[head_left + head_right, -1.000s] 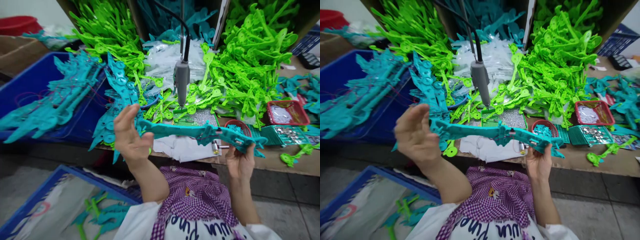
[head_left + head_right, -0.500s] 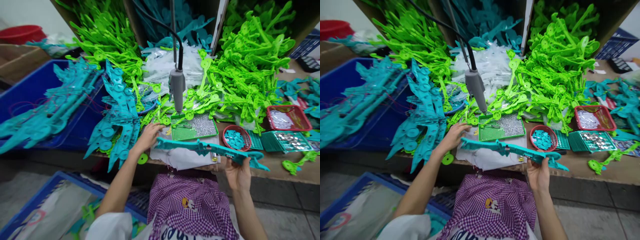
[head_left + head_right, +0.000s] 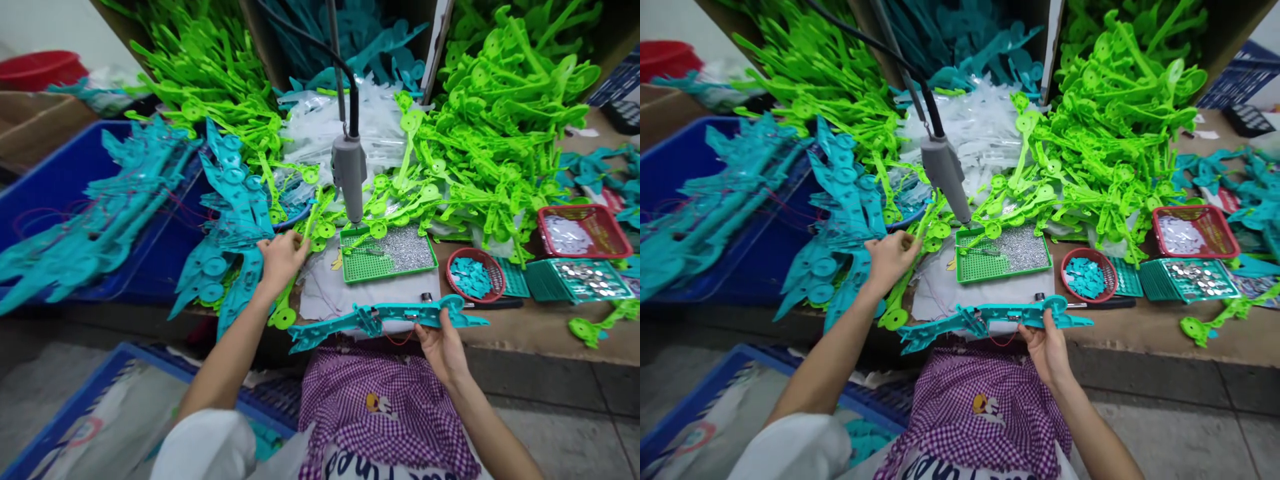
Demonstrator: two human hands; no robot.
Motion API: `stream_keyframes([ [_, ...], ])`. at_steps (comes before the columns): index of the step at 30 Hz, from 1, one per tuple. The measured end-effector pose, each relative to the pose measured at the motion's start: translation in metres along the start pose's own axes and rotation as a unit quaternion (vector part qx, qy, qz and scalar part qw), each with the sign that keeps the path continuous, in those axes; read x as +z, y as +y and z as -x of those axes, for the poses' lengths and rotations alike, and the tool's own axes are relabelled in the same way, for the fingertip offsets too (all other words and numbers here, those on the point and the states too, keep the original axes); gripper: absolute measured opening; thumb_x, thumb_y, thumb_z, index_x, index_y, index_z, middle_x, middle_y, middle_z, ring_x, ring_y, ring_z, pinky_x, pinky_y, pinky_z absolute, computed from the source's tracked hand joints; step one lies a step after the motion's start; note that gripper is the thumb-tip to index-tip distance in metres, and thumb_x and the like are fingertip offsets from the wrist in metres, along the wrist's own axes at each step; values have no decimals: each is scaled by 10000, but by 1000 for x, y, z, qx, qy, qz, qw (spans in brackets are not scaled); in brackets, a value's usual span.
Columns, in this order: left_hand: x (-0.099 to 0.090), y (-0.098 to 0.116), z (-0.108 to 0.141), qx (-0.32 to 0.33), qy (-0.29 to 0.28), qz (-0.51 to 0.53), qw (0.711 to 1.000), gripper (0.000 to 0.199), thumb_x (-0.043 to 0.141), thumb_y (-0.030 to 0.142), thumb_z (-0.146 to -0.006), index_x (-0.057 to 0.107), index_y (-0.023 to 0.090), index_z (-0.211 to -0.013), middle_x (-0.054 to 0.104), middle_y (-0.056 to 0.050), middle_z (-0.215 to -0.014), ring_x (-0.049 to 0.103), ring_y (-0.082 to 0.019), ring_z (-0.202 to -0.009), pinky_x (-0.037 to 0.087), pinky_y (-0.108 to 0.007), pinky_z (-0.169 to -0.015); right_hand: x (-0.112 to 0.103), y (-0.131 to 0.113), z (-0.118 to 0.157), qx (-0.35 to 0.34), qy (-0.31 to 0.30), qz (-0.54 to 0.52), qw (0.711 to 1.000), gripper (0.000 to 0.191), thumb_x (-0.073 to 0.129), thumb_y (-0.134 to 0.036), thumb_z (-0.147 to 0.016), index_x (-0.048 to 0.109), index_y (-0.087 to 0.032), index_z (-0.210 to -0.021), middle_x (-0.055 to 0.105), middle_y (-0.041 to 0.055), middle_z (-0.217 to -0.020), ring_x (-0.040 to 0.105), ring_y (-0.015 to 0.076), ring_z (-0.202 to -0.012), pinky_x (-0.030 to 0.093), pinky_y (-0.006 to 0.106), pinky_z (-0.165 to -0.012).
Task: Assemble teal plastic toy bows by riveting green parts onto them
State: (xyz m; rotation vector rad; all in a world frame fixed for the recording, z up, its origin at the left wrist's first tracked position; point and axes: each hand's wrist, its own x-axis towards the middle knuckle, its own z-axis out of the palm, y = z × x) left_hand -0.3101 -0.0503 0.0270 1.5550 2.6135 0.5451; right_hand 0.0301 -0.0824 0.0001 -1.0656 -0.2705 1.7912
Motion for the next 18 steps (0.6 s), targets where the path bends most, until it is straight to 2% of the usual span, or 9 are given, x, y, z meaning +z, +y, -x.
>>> stream_keyframes([
  [3,-14,-6,-14,-41,106,71,991,314,432,412,-904,630,173,-947,695,-123,-918,632,-318,-966,357,-514,-985,0,4,8,34,16,-14,999,436,917,-433,-533,694,-202,-827,781,-34,-803,727,112,-633,628,183,-578],
  [5,-22,-12,-25,-51,148,68,985,336,418,395,-912,633,158,-1011,681,-162,-1010,586,-359,-1090,327,-556,-1025,-2,7,11,63,28,-20,997,467,929,-428,-504,692,-200,-836,782,-29,-795,727,117,-627,631,191,-584],
  [8,-26,-18,-26,-28,144,40,988,347,493,359,-875,637,143,-1105,596,-219,-1260,448,-416,-1290,271,-611,-1074,-13,8,13,69,60,-23,996,476,937,-401,-502,685,-202,-853,783,-28,-800,729,121,-625,640,210,-605],
  [10,-24,-16,-10,13,133,51,990,400,519,363,-871,621,147,-1192,516,-218,-1384,410,-407,-1339,287,-594,-1090,-18,7,12,53,83,-24,995,468,933,-396,-521,678,-205,-863,784,-27,-819,732,122,-641,643,215,-621],
  [12,-17,-8,23,81,95,94,988,413,485,385,-911,607,171,-1242,556,-186,-1349,486,-352,-1289,355,-531,-1080,-18,8,10,32,92,-23,995,462,917,-421,-552,676,-210,-885,784,-23,-851,736,123,-677,644,220,-642],
  [14,-7,6,66,189,-8,148,971,395,438,407,-953,607,217,-1255,645,-125,-1228,583,-281,-1182,430,-453,-1039,-12,10,7,22,82,-10,996,461,899,-461,-572,676,-217,-893,780,-25,-872,738,125,-722,644,235,-689],
  [15,0,14,88,249,-82,160,952,412,448,418,-957,580,238,-1303,644,-109,-1255,588,-265,-1184,444,-432,-1034,-9,9,5,24,65,4,998,460,891,-483,-578,677,-220,-888,779,-26,-888,741,127,-761,641,246,-733],
  [16,7,20,108,295,-131,152,934,479,504,439,-938,526,244,-1375,610,-112,-1329,570,-270,-1219,443,-434,-1042,-7,6,3,31,38,28,998,456,881,-500,-586,679,-221,-885,777,-22,-918,743,133,-819,631,256,-789],
  [18,25,29,139,329,-167,112,923,603,609,419,-888,455,259,-1448,526,-130,-1438,514,-308,-1294,431,-472,-1055,-11,-6,0,69,-47,125,989,445,860,-505,-620,690,-220,-917,767,0,-1014,735,155,-939,601,285,-881],
])
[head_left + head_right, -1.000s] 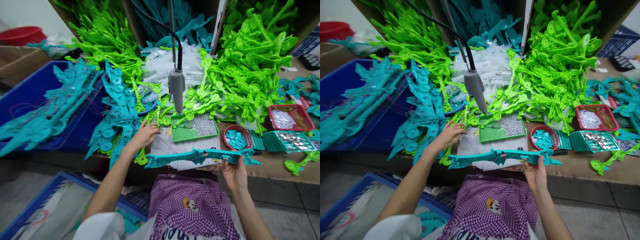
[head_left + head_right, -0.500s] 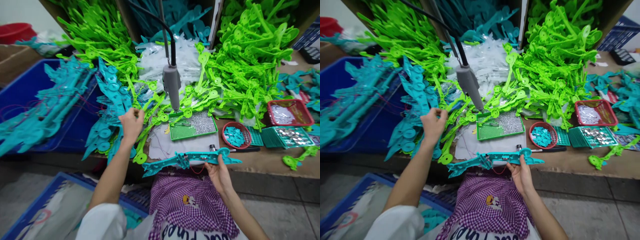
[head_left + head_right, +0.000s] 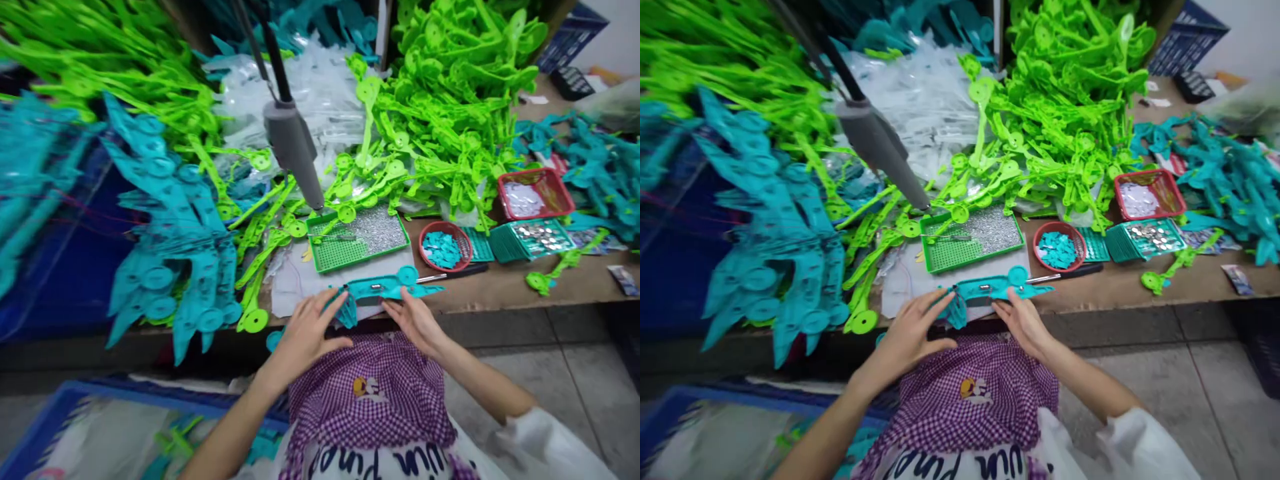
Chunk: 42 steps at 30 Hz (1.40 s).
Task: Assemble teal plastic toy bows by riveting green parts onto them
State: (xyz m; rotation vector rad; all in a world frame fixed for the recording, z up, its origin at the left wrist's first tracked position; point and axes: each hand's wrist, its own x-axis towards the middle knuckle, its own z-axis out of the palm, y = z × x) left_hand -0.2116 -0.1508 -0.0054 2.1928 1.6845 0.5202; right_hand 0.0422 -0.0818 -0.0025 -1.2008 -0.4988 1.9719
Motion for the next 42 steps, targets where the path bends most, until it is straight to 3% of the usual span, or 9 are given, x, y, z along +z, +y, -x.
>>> stream_keyframes([
  [3,31,0,6,-32,0,-31,999,596,621,295,-881,457,269,-1454,509,-147,-1445,549,-320,-1252,473,-480,-1003,-30,-30,2,-2,-132,295,946,390,777,-471,-741,706,-202,-1015,758,56,-1039,736,197,-913,597,343,-844],
  [8,47,-24,2,-13,50,29,998,473,591,310,-908,542,288,-1379,539,-125,-1396,566,-296,-1231,491,-474,-1003,-77,-65,-15,-308,-64,736,599,260,487,-290,-964,693,-195,-1091,711,130,-1152,691,252,-1005,558,394,-862],
  [11,43,-25,4,-12,57,67,996,459,595,351,-915,548,295,-1368,525,-110,-1404,544,-287,-1266,487,-469,-1029,-90,-60,-34,-370,5,798,476,275,439,-279,-985,689,-171,-1026,715,147,-1081,694,244,-899,563,370,-792],
  [24,31,-10,-36,76,80,37,993,421,510,218,-959,517,239,-1379,516,-144,-1409,554,-251,-1277,514,-428,-1019,-143,-64,-17,-435,133,750,480,339,413,-320,-995,689,-174,-1127,696,148,-1110,705,244,-863,560,350,-698],
  [27,32,2,-16,53,170,-4,984,393,578,208,-923,569,229,-1315,572,-145,-1349,577,-265,-1242,511,-436,-1014,-122,-59,6,-481,159,704,498,273,484,-287,-971,678,-181,-1131,707,131,-1066,702,230,-887,567,342,-729],
  [30,41,20,27,-10,243,19,970,316,612,176,-898,616,231,-1209,675,-86,-1135,671,-201,-1043,551,-346,-931,-78,-49,16,-522,63,668,526,257,551,-258,-941,655,-227,-1173,717,99,-1056,689,207,-963,555,344,-849],
  [35,50,35,73,-118,288,30,950,240,612,194,-897,631,208,-1136,668,-67,-1026,674,-181,-942,567,-300,-833,-8,-35,-30,-442,-163,769,433,605,599,-375,-899,442,-201,-1457,480,158,-1493,442,320,-1380,402,510,-1069],
  [38,44,31,71,-185,281,-5,942,383,640,303,-886,603,201,-1253,607,-118,-1172,627,-238,-1061,549,-368,-880,0,-31,-56,-392,-176,796,426,621,547,-321,-919,378,-169,-1496,439,176,-1522,409,327,-1399,385,519,-1061],
  [42,27,17,56,-239,236,-74,939,383,624,305,-885,633,204,-1254,630,-126,-1163,580,-288,-1051,487,-450,-923,-6,-31,-64,-389,-151,773,477,447,428,-274,-973,498,-176,-1404,643,154,-1287,578,296,-1180,449,459,-933],
])
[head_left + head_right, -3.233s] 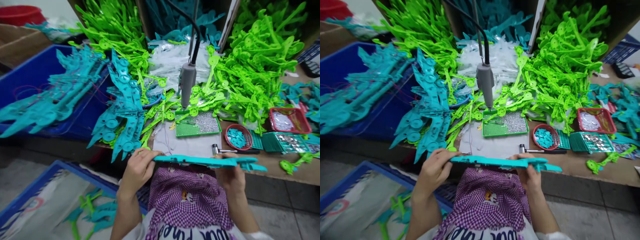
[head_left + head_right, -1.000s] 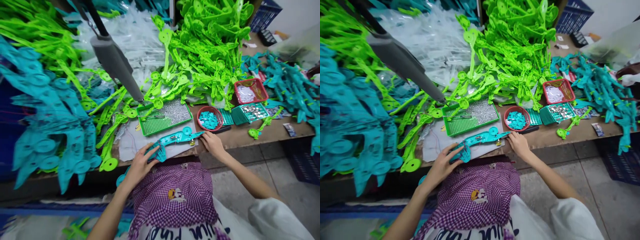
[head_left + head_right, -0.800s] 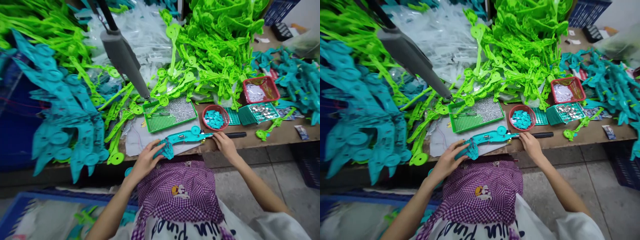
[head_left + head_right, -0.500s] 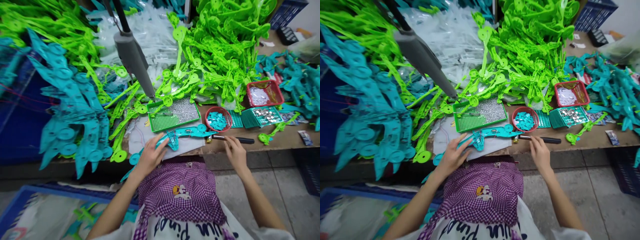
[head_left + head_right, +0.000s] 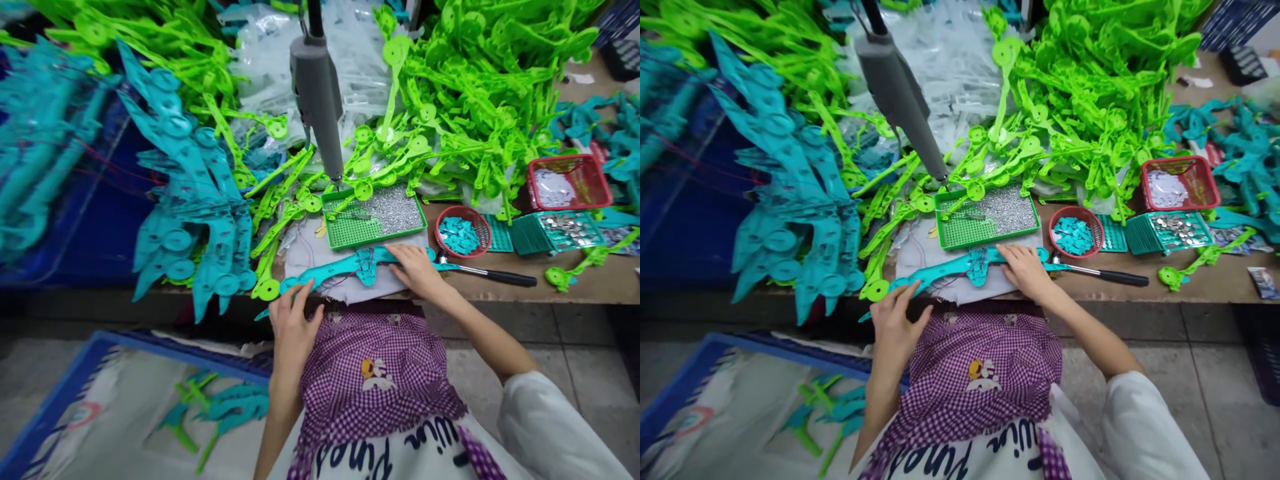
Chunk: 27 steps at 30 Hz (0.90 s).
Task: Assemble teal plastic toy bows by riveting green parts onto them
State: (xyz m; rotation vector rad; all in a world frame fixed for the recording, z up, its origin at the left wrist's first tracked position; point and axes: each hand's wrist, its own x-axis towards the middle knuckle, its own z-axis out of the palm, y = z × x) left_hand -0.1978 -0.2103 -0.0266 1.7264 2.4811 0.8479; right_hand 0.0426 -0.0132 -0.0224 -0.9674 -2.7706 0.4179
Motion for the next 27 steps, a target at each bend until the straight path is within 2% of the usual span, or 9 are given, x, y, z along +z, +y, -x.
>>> stream_keyframes([
  [2,-6,-5,-15,15,-9,-14,1000,328,629,285,-876,669,222,-1195,677,-100,-1088,584,-287,-997,470,-446,-910,-2,1,1,22,23,-25,999,384,416,-288,-985,567,-172,-1318,691,139,-1150,611,283,-1071,459,436,-885],
  [4,-15,-9,-31,23,8,-4,1000,291,660,316,-857,689,223,-1132,704,-87,-1033,592,-287,-967,463,-431,-892,-4,0,0,27,35,-40,998,345,421,-310,-991,605,-175,-1250,689,129,-1087,604,272,-1031,460,419,-872],
  [10,-37,-4,-71,-9,67,54,996,110,618,295,-868,690,216,-843,711,-40,-807,631,-247,-841,455,-389,-854,2,-2,-4,-39,-11,-57,998,317,455,-400,-984,626,-221,-1182,635,100,-1034,568,248,-969,481,412,-859],
  [13,-30,7,-59,-14,63,111,992,146,609,326,-879,679,204,-842,708,-29,-807,643,-207,-801,480,-340,-830,7,0,-4,-50,-9,-38,998,326,437,-398,-991,628,-211,-1178,626,107,-1048,557,249,-979,484,405,-853],
  [16,-6,14,-29,-1,9,154,988,181,604,361,-896,688,202,-917,711,-38,-859,649,-185,-791,505,-304,-798,8,2,-4,-59,-9,4,998,360,427,-413,-993,627,-194,-1198,624,127,-1086,555,256,-981,477,405,-845],
  [19,24,13,-8,7,14,119,993,219,578,361,-916,701,198,-994,693,-94,-1003,631,-235,-951,494,-369,-887,8,3,-5,-70,-17,25,997,368,425,-405,-994,634,-177,-1193,635,138,-1075,557,262,-978,474,407,-839],
  [21,38,10,-5,-7,34,97,995,215,573,364,-921,707,199,-953,669,-117,-1066,600,-261,-1014,470,-415,-921,9,3,-4,-77,-13,24,997,372,452,-409,-984,635,-162,-1194,644,143,-1063,560,266,-976,483,409,-833],
  [24,43,11,-9,-2,33,102,994,214,533,349,-948,673,198,-890,677,-113,-1068,584,-266,-1062,424,-440,-950,11,4,-1,-93,21,-3,995,359,486,-404,-972,646,-159,-1180,657,140,-1057,569,259,-982,508,412,-842],
  [27,32,17,-12,54,-10,124,991,215,483,323,-980,638,194,-905,717,-63,-918,643,-216,-902,381,-421,-938,13,6,2,-98,80,-41,991,304,485,-372,-976,674,-189,-1130,677,114,-1003,585,242,-973,527,421,-861],
])
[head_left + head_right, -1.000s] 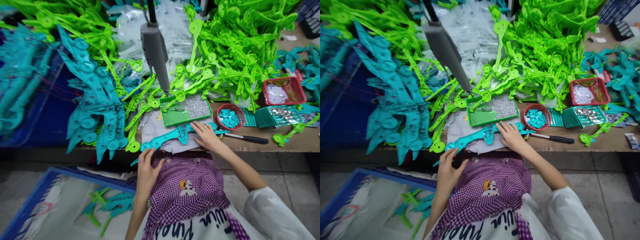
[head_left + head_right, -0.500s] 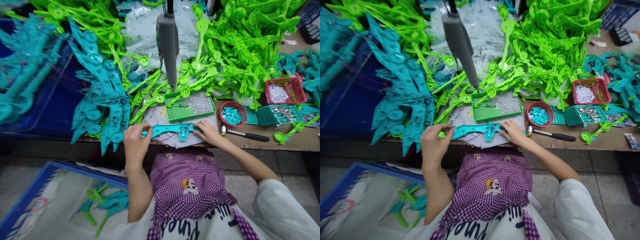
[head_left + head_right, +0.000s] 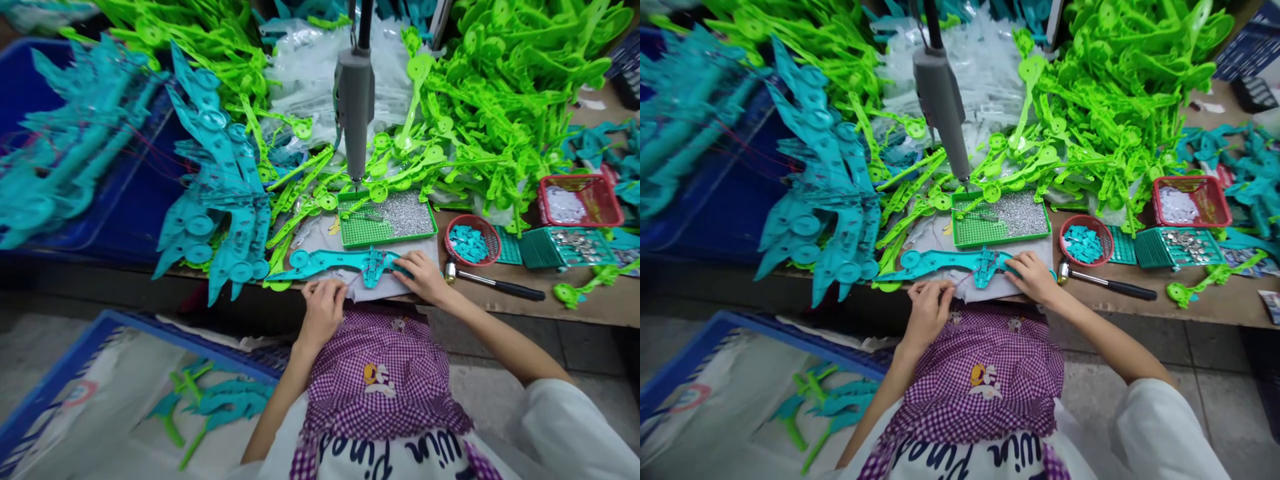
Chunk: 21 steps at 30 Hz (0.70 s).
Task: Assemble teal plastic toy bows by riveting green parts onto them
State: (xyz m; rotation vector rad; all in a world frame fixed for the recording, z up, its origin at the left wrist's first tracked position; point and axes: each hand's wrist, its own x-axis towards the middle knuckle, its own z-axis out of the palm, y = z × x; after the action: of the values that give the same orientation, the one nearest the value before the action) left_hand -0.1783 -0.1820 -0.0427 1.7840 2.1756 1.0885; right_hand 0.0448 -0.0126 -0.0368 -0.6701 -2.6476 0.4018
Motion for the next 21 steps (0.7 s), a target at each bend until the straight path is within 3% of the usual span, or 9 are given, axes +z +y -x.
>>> stream_keyframes([
  [3,-20,10,3,32,-19,-1,999,210,547,370,-959,653,194,-914,718,-28,-795,645,-177,-726,380,-382,-860,-2,2,3,-1,47,-20,999,283,510,-363,-968,684,-200,-1120,688,102,-966,603,235,-969,535,423,-859],
  [7,-61,18,11,22,-88,29,995,257,566,404,-943,678,223,-1087,740,-51,-919,667,-184,-792,430,-348,-829,-5,1,5,6,39,-36,999,280,514,-366,-967,682,-213,-1131,694,95,-967,622,225,-952,539,425,-864],
  [11,-91,18,17,-106,-183,145,966,371,639,436,-876,650,261,-1202,729,-40,-925,669,-190,-820,524,-327,-793,-1,-2,4,1,12,-16,1000,288,494,-358,-976,680,-186,-1114,691,110,-971,617,234,-954,538,416,-855],
  [13,-86,18,15,-203,-208,285,914,346,693,423,-825,665,229,-1110,709,-35,-858,671,-175,-756,552,-301,-717,2,-4,2,13,-3,1,1000,288,493,-341,-976,676,-163,-1110,689,125,-986,609,241,-974,532,410,-871],
  [16,-58,19,4,-329,-180,516,770,285,772,368,-739,621,184,-895,665,-22,-785,641,-125,-636,555,-253,-622,1,-8,-1,43,-43,33,998,271,509,-320,-965,664,-178,-1136,680,137,-1083,604,258,-1033,493,460,-956],
  [18,-39,19,-9,-379,-133,592,698,266,783,297,-715,572,182,-831,642,-7,-780,616,-90,-609,542,-209,-579,-3,-14,0,61,-61,63,994,312,539,-329,-950,625,-202,-1222,637,152,-1239,564,296,-1179,404,550,-1054],
  [19,-33,18,-16,-390,-110,610,681,245,769,261,-722,557,185,-819,638,-2,-794,606,-75,-607,531,-183,-557,-7,-17,1,68,-63,74,993,361,558,-340,-940,592,-213,-1276,596,158,-1319,516,318,-1265,352,588,-1088],
  [21,-31,15,-29,-393,-64,624,672,203,733,216,-749,543,190,-819,643,3,-827,592,-51,-604,498,-132,-511,-15,-28,7,81,-57,69,993,464,581,-371,-926,522,-227,-1363,512,164,-1432,413,340,-1381,311,608,-1113],
])
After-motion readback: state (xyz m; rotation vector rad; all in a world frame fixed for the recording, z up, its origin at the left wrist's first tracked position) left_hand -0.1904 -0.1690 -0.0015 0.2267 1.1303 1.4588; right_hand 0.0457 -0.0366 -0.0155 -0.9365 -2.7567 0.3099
